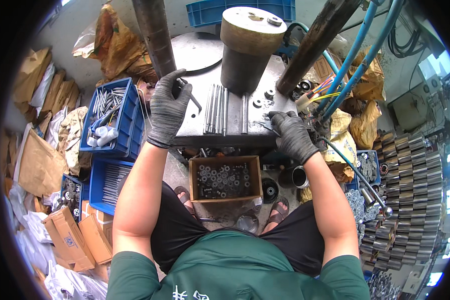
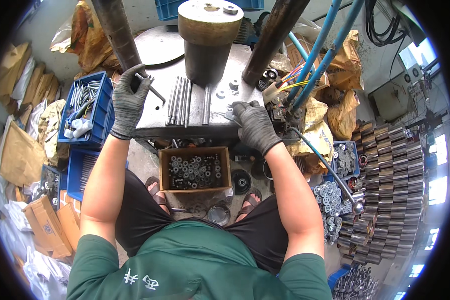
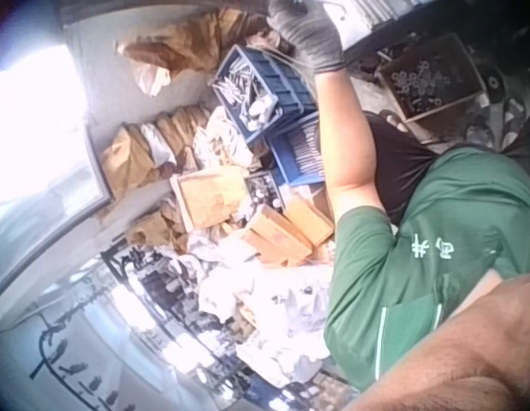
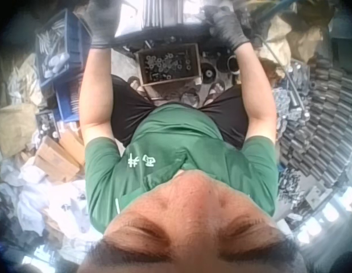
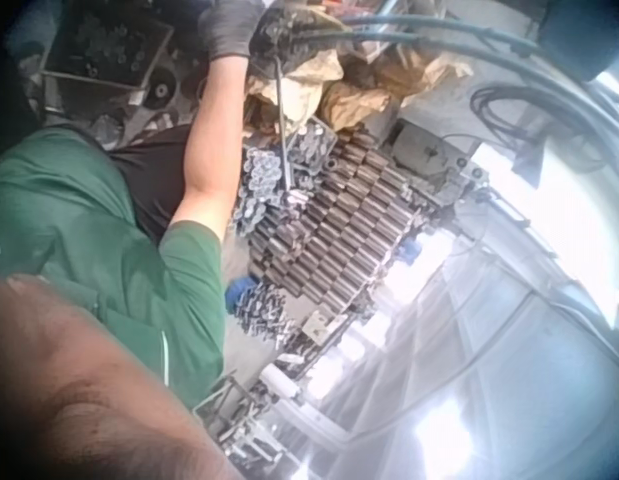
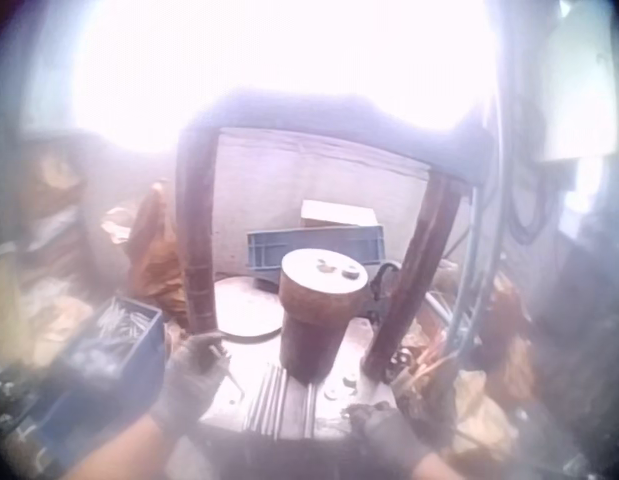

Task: Using digital calipers to measure and inspect the dimensions of metal rods at an industrial workbench.

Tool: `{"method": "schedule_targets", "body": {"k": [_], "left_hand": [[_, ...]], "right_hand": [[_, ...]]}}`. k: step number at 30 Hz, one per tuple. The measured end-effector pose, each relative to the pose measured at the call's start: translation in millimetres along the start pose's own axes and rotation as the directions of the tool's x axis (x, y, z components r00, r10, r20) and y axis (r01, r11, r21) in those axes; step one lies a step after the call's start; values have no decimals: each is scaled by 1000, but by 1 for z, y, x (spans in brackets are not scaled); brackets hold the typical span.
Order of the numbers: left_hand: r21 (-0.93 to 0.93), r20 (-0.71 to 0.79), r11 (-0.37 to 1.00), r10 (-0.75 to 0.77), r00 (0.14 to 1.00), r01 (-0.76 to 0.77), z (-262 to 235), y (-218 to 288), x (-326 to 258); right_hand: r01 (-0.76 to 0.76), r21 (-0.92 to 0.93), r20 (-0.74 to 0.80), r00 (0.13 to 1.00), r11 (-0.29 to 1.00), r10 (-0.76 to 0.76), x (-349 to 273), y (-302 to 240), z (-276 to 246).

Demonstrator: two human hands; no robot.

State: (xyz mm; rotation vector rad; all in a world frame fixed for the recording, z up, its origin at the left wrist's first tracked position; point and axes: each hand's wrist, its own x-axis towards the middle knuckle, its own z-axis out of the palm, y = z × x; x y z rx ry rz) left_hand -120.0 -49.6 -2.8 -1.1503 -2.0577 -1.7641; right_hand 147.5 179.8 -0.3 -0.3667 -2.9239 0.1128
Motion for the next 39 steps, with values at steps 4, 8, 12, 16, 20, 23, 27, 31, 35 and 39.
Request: {"method": "schedule_targets", "body": {"k": [4,8,12,16,20,23,27,31,35,39], "left_hand": [[-13,242,945,-313,918,326,17,-1,-5],[202,308,952,-284,908,230,23,-36,-12],[161,205,961,-255,945,224,35,-29,-15],[-468,236,758,-388,891,454,41,21,-23],[-561,374,625,-393,840,543,45,54,-40],[-477,515,601,-400,758,642,51,68,-54],[-334,688,564,-401,605,755,68,79,-78],[-331,724,565,-362,588,756,86,86,-88],[-294,747,596,-344,569,747,94,80,-91],[-307,763,523,-363,535,795,92,84,-87]], "right_hand": [[33,48,-92,995,998,-29,-16,9,12],[150,55,-199,971,987,-136,-26,8,17],[171,28,-268,950,985,-158,-33,17,29],[147,107,-336,936,983,-103,-29,16,33],[-110,684,-221,911,721,349,-33,6,31],[-35,988,-46,861,149,507,-31,-27,21],[-142,980,195,842,-141,503,-32,-57,4],[-48,952,207,828,-301,522,-31,-62,6],[-119,943,266,831,-310,489,-34,-63,5],[-197,954,288,813,-226,506,-37,-61,5]]}}
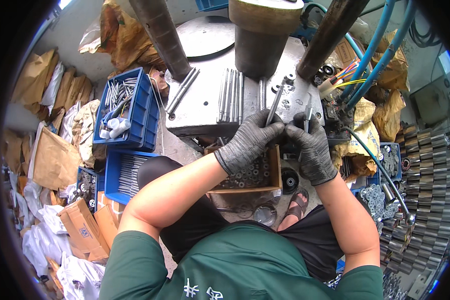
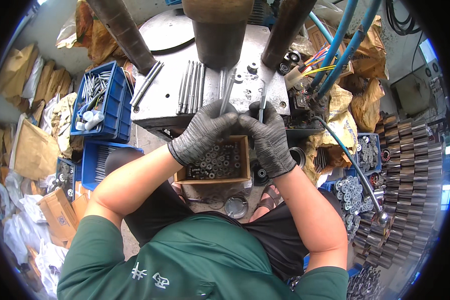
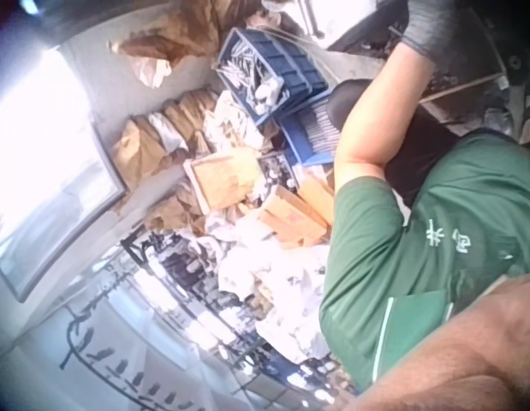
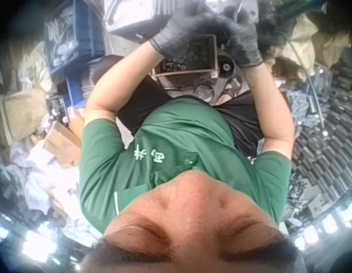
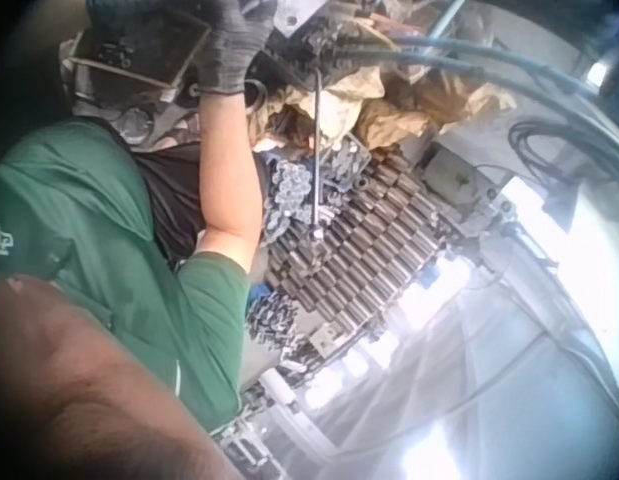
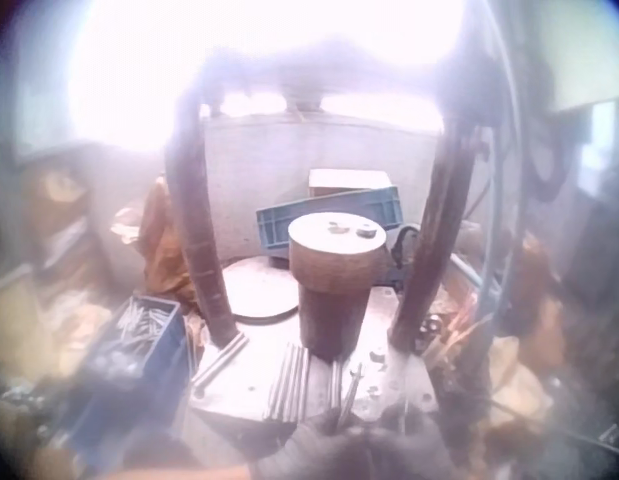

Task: Using digital calipers to measure and inspect the dimensions of metal rods at an industrial workbench.

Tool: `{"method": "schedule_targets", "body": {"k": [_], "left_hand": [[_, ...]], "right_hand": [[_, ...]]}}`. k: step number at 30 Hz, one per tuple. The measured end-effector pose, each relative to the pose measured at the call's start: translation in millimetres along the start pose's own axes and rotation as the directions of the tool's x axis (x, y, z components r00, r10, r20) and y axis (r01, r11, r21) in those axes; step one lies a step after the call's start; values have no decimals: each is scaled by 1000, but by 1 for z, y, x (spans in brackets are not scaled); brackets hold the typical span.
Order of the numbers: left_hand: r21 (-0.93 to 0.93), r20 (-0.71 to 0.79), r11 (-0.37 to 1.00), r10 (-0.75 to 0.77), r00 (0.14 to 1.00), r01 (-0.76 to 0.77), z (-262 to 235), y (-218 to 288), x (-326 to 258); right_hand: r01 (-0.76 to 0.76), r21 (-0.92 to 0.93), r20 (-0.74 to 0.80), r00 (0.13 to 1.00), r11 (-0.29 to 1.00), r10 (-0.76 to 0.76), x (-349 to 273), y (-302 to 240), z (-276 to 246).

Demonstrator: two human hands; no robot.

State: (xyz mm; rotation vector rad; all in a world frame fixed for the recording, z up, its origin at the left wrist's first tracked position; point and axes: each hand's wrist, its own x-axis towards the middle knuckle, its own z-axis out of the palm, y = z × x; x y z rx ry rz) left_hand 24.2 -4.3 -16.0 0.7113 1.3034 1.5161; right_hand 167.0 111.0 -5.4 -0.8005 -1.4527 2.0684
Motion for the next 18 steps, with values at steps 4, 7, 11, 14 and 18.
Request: {"method": "schedule_targets", "body": {"k": [4,7,11,14,18], "left_hand": [[-200,-22,979,-33,999,28,-8,-3,6],[-227,-89,971,-95,991,73,-16,0,7],[-361,-119,929,-137,983,86,-15,13,6],[-355,-140,932,-135,981,77,-21,14,4],[-383,-105,920,-140,985,89,-22,8,7]], "right_hand": [[-124,-145,97,986,982,139,-3,-11,-14],[-66,-235,237,964,970,123,-5,-8,-28],[333,-617,246,942,713,-228,-12,-5,-39],[626,-777,514,694,68,-504,-19,-43,-14],[622,-782,549,651,-47,-525,-16,-47,-16]]}}
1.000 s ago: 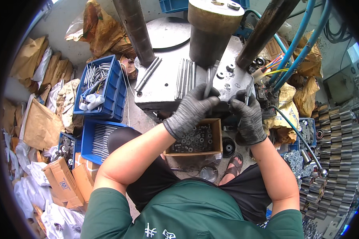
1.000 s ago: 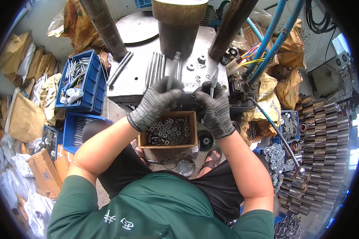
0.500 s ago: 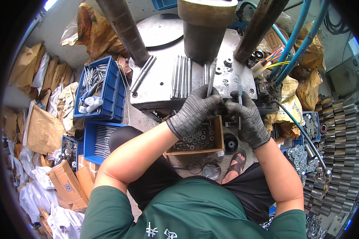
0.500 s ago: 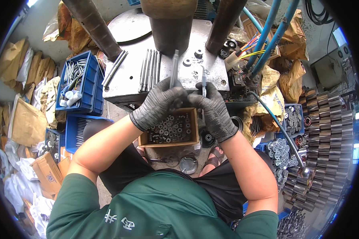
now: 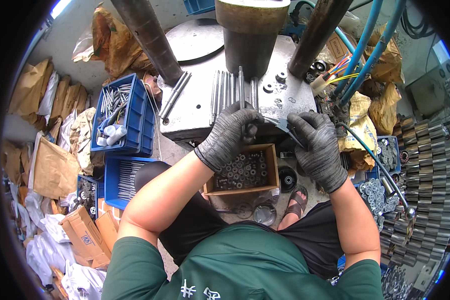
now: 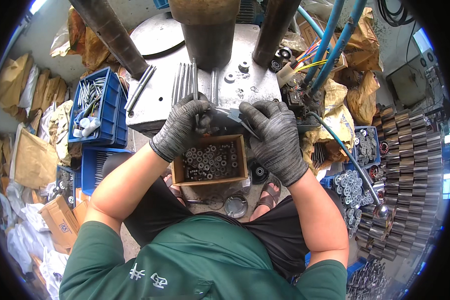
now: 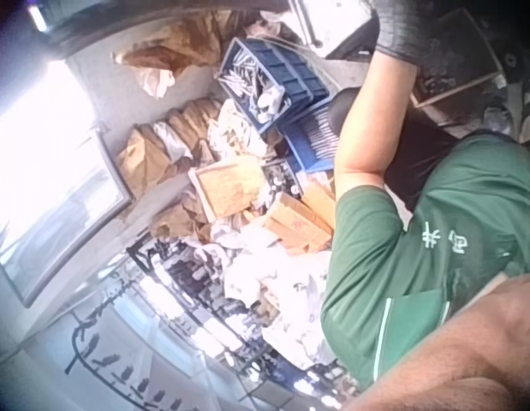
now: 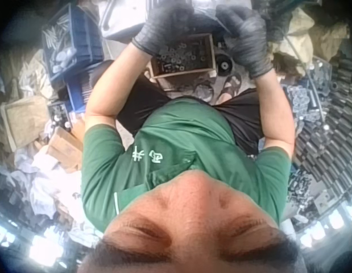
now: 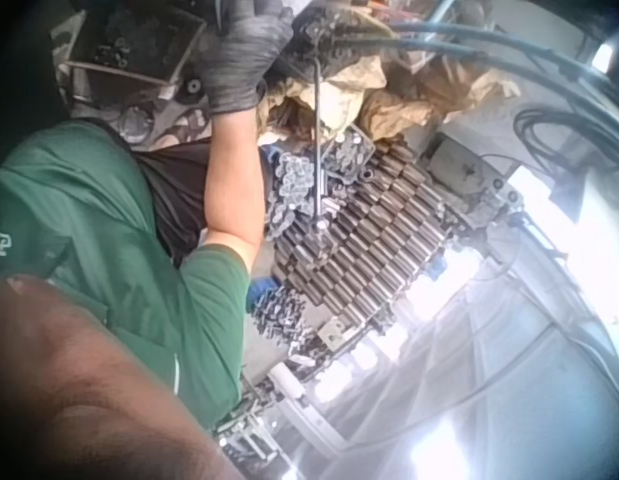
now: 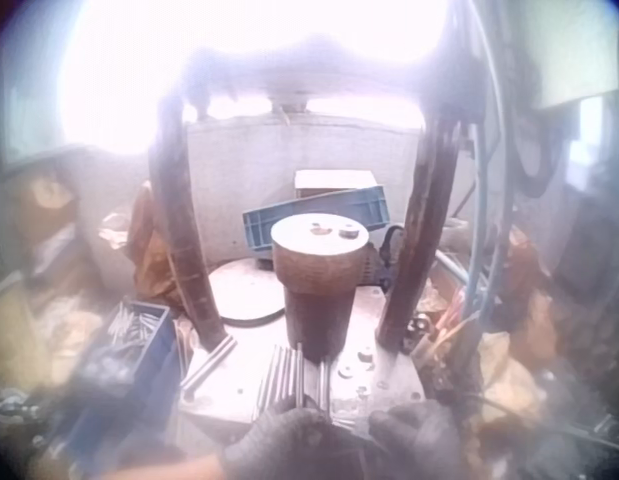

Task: Using digital calipers to measure and inspect the dimensions of metal rods at an industrial workbench.

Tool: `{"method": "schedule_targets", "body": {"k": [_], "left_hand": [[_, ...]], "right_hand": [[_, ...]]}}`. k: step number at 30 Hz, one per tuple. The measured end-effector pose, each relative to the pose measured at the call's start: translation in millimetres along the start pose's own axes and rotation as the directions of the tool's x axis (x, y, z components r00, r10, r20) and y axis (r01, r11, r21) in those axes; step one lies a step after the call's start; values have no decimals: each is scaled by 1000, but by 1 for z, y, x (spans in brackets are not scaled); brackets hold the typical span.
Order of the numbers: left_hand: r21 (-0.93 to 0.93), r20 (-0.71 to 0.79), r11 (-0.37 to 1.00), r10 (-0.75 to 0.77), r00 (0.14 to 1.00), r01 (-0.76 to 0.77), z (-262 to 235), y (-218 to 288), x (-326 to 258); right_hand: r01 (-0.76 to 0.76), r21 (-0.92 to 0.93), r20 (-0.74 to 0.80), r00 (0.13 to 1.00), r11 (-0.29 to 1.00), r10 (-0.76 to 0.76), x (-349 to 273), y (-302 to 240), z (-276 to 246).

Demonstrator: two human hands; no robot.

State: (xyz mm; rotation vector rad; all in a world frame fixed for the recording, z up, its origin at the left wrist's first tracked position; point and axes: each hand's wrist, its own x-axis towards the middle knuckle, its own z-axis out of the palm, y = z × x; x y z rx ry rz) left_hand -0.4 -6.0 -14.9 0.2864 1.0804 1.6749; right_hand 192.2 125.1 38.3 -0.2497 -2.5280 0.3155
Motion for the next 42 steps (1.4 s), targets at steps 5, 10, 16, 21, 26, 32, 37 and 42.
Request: {"method": "schedule_targets", "body": {"k": [5,10,16,21,26,32,37,42], "left_hand": [[0,11,1000,-23,1000,23,4,0,-3],[-8,29,1000,-11,1000,11,3,0,-4],[-8,37,1000,-20,999,20,2,0,-3],[82,71,996,12,997,-18,-2,1,-5],[425,30,887,184,982,-179,-2,7,-12],[664,187,600,444,876,-446,-8,-4,-5],[751,188,552,347,919,-363,-7,2,-10],[692,169,628,337,926,-355,-3,7,-14]], "right_hand": [[6,22,-10,1000,1000,-6,0,2,4],[16,-4,-11,1000,1000,-16,1,1,5],[37,-58,1,999,998,-37,1,2,6],[7,-9,65,998,1000,-6,-2,8,1],[-376,316,135,927,871,351,-9,24,-7],[-561,508,205,816,654,541,-11,33,-14],[-579,347,258,815,737,519,-9,34,-28],[-578,459,228,811,674,539,-13,37,-34]]}}
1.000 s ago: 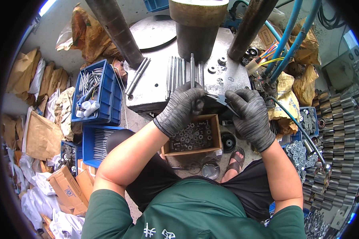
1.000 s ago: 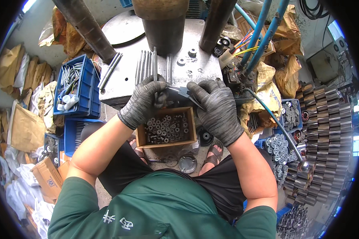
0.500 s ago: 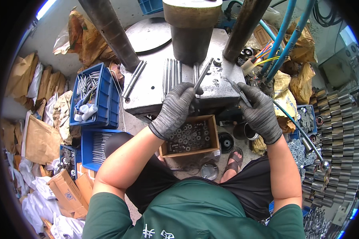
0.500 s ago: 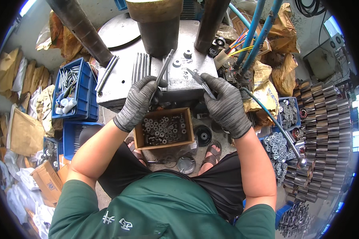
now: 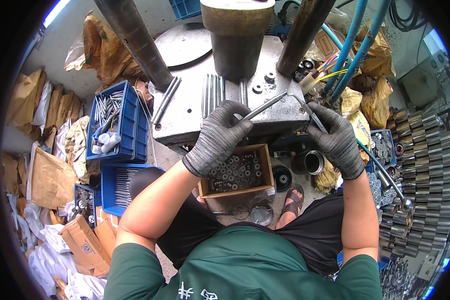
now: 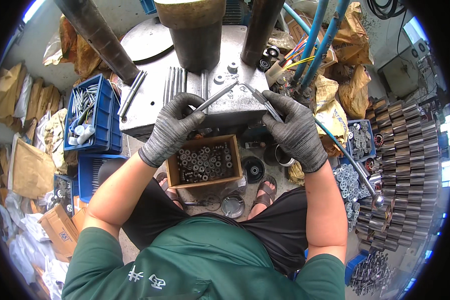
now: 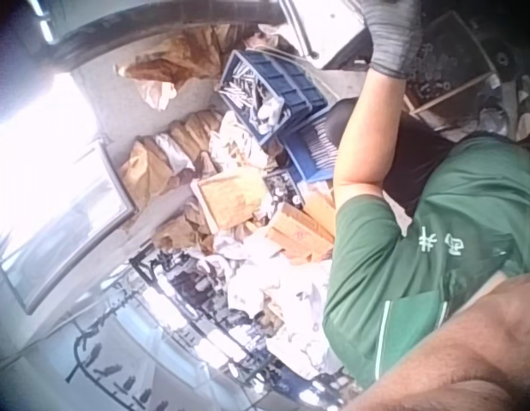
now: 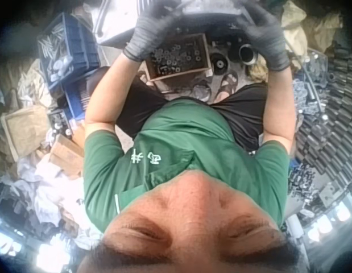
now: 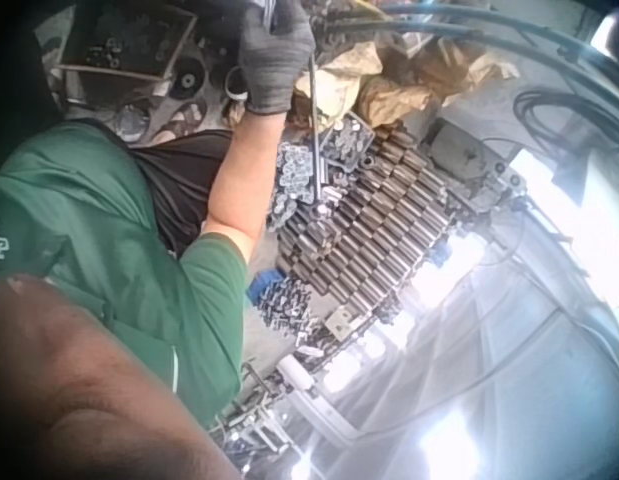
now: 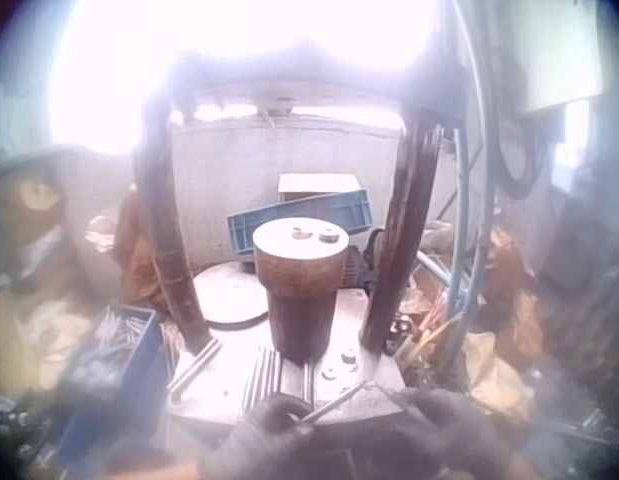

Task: Using digital calipers to measure and inspect the dimensions of metal rods at an industrial workbench.

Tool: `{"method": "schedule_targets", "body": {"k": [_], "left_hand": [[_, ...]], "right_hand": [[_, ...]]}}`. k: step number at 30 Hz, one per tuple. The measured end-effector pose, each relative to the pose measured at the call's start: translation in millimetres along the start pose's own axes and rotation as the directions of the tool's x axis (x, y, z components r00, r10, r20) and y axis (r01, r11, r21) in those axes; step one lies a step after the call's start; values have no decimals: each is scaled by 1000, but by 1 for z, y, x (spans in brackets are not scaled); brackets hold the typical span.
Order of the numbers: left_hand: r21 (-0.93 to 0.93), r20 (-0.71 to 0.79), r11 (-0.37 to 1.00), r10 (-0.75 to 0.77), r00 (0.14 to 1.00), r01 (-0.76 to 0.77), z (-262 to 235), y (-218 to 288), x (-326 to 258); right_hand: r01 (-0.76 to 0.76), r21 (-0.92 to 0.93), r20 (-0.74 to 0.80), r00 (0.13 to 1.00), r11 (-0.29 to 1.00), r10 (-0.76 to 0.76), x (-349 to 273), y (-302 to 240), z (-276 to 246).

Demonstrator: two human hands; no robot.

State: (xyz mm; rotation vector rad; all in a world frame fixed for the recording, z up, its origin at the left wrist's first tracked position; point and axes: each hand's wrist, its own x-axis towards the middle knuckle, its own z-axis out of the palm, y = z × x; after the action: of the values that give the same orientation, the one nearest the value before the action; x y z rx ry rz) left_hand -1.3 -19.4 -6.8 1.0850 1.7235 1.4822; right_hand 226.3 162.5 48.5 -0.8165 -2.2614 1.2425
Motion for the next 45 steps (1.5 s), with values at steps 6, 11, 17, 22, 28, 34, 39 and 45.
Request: {"method": "schedule_targets", "body": {"k": [6,11,17,22,28,34,39,45], "left_hand": [[33,-1,999,22,1000,-22,-3,0,0],[-34,54,999,5,999,-4,-4,0,0],[-210,158,978,32,987,2,-1,8,-5],[-322,132,946,18,991,26,-4,3,-7],[-277,173,959,110,979,-59,1,-8,-6],[-424,260,889,-62,964,171,5,4,-8],[-606,242,762,-96,966,228,9,12,-7],[-728,360,588,-111,926,354,5,7,-6]], "right_hand": [[32,-93,-1,999,995,-32,-2,-7,-5],[76,-197,139,989,978,-49,-3,-10,-14],[23,-169,324,946,985,34,-2,-14,-26],[-51,-87,426,901,995,84,-3,-25,-23],[-50,-4,450,892,999,47,-10,-16,10],[-207,61,529,836,977,144,-12,-23,28],[-138,-21,513,849,990,129,-10,-21,32],[37,28,459,887,999,-45,-8,-10,35]]}}
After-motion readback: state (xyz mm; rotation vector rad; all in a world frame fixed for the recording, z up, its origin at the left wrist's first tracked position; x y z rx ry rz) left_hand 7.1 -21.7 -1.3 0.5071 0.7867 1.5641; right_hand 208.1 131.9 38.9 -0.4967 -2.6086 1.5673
